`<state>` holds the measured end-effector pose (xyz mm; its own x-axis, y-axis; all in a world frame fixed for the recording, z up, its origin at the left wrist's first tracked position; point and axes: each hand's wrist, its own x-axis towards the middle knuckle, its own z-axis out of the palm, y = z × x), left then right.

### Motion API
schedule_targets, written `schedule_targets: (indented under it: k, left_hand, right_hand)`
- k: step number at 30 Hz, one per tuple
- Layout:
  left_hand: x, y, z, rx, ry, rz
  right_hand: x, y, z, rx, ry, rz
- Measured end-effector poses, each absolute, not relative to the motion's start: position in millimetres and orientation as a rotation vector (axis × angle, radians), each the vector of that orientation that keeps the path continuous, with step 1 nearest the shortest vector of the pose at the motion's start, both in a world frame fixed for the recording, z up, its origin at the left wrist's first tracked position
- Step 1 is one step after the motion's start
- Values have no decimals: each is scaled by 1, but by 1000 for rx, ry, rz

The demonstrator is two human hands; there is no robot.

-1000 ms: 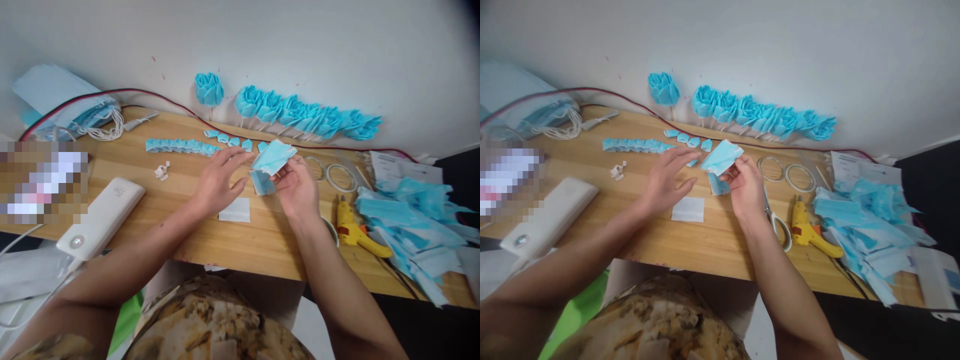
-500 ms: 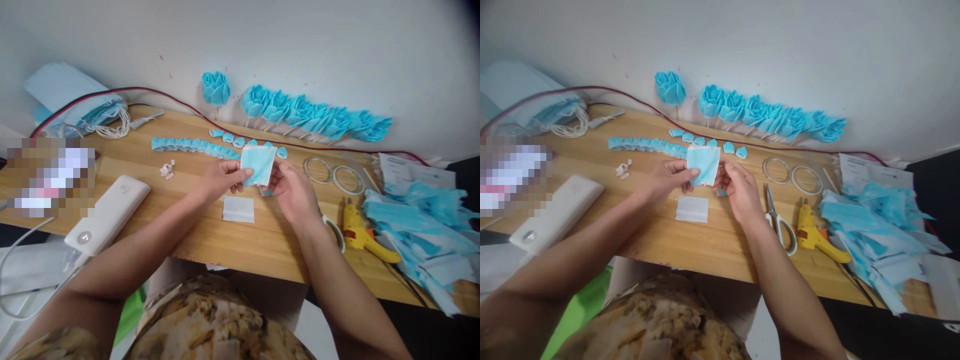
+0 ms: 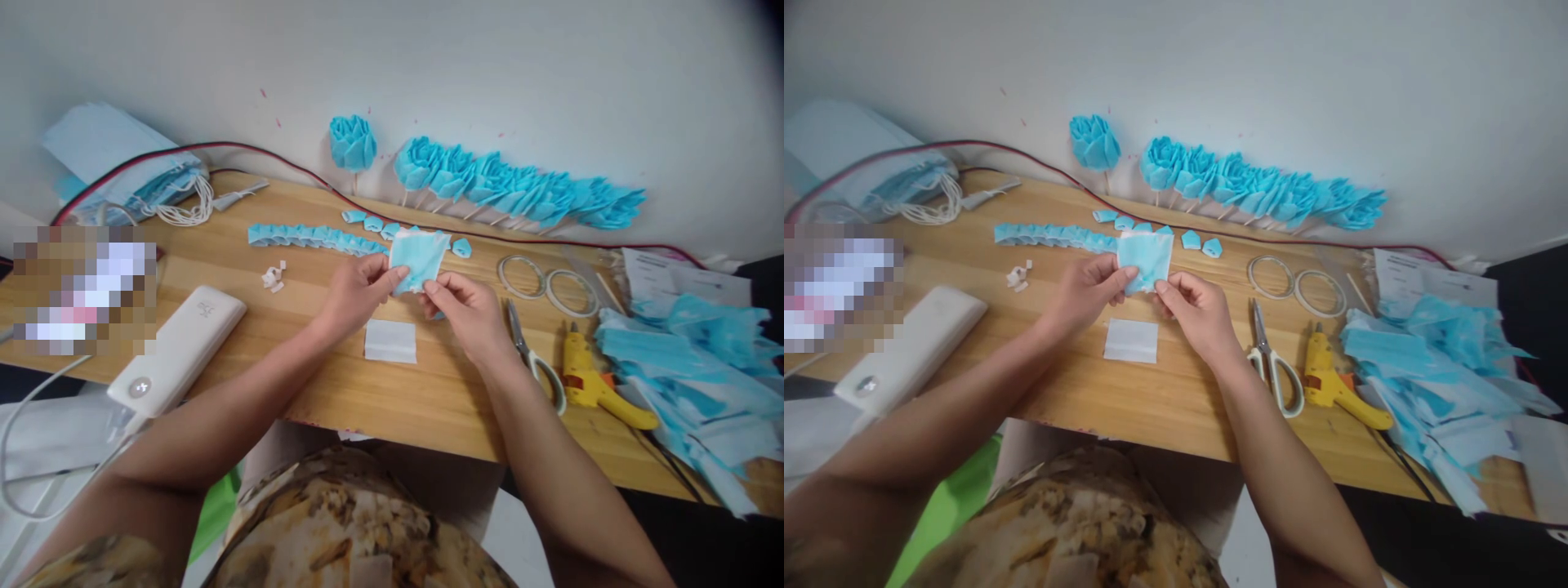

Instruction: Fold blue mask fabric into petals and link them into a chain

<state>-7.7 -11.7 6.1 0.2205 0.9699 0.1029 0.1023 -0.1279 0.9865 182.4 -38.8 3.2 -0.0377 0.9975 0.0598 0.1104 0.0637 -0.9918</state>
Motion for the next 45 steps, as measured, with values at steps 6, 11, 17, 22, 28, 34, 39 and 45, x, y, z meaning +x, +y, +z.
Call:
schedule_targets:
  k: [6, 11, 17, 22, 28, 34, 39, 45]
  left_hand:
    - [-11, -10, 10, 1427, 1076, 1025]
    - [-11, -9, 7, 1437, 1080, 1078]
    - [-8, -9, 1, 1556, 1094, 1111]
    - [-5, -13, 2, 1677, 1108, 1128]
    - [-2, -17, 0, 1725, 1082, 1109]
    - [-2, -18, 1, 1758, 1105, 1090]
    - [-3, -18, 3, 1750, 1106, 1077]
    - [-3, -16, 4, 1615, 1110, 1008]
  right_hand:
    - [184, -39, 4, -1229, -1390, 1164]
    - [185, -37, 7, -1238, -1172, 1351]
    - [183, -38, 6, -1198, -1174, 1343]
    - [178, -41, 4, -1164, -1279, 1347]
    - [174, -41, 2, -1125, -1320, 1337]
    - [171, -41, 1, -1126, -1288, 1306]
    - [171, -41, 5, -1142, -1278, 1315]
    - [172, -40, 5, -1169, -1319, 1265]
